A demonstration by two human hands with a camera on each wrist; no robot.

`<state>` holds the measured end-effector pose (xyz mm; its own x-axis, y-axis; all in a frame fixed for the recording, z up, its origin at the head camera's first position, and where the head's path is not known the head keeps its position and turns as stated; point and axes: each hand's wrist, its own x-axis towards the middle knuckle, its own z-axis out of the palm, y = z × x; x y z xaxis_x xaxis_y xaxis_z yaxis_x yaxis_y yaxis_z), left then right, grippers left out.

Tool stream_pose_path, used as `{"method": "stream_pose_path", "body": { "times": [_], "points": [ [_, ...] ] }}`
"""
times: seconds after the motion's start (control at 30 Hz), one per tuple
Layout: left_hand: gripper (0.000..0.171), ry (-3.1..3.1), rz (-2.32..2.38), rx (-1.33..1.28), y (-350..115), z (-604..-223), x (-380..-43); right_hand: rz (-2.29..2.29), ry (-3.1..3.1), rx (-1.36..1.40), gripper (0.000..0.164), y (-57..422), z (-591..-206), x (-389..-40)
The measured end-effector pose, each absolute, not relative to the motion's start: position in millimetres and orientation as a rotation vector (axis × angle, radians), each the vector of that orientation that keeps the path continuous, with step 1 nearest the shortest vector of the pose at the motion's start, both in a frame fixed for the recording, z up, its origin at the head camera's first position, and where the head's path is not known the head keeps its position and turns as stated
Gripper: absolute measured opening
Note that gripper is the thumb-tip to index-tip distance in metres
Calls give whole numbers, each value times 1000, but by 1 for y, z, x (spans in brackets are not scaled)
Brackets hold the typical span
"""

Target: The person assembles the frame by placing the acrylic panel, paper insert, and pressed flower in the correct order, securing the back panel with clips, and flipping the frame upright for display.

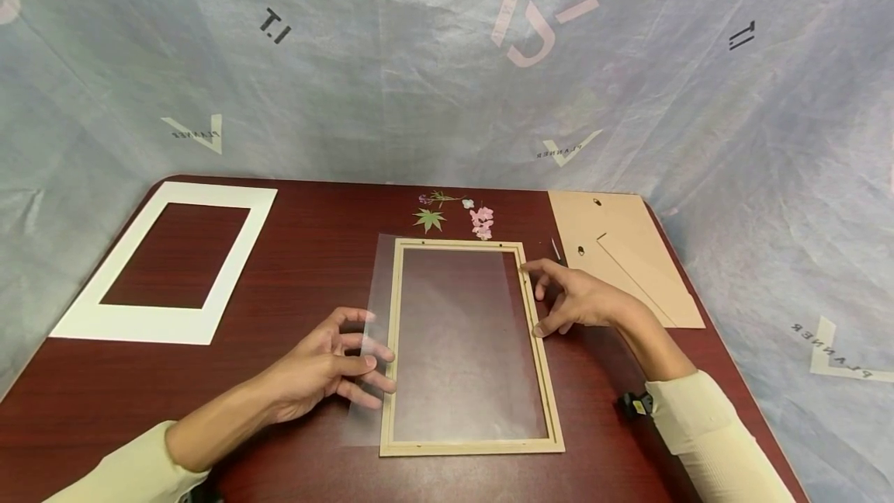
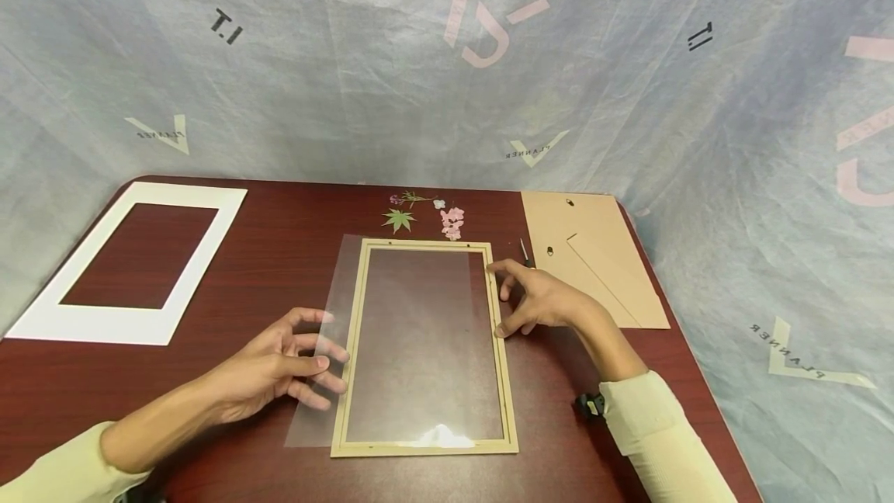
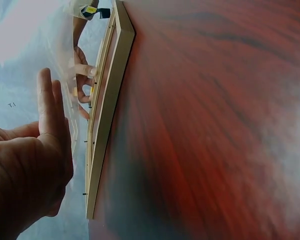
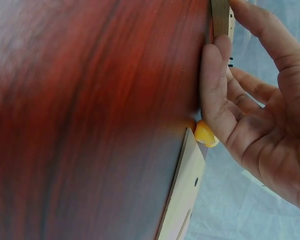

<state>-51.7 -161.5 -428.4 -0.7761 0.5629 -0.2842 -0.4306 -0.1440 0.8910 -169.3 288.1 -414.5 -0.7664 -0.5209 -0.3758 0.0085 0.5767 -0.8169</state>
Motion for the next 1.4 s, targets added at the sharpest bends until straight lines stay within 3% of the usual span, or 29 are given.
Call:
{"method": "stream_pose_path", "body": {
  "times": [1.4],
  "points": [
    [75, 1325, 2066, 18, -123, -437, -62, -1150, 2194, -446, 106, 287, -415, -170]
  ]
}}
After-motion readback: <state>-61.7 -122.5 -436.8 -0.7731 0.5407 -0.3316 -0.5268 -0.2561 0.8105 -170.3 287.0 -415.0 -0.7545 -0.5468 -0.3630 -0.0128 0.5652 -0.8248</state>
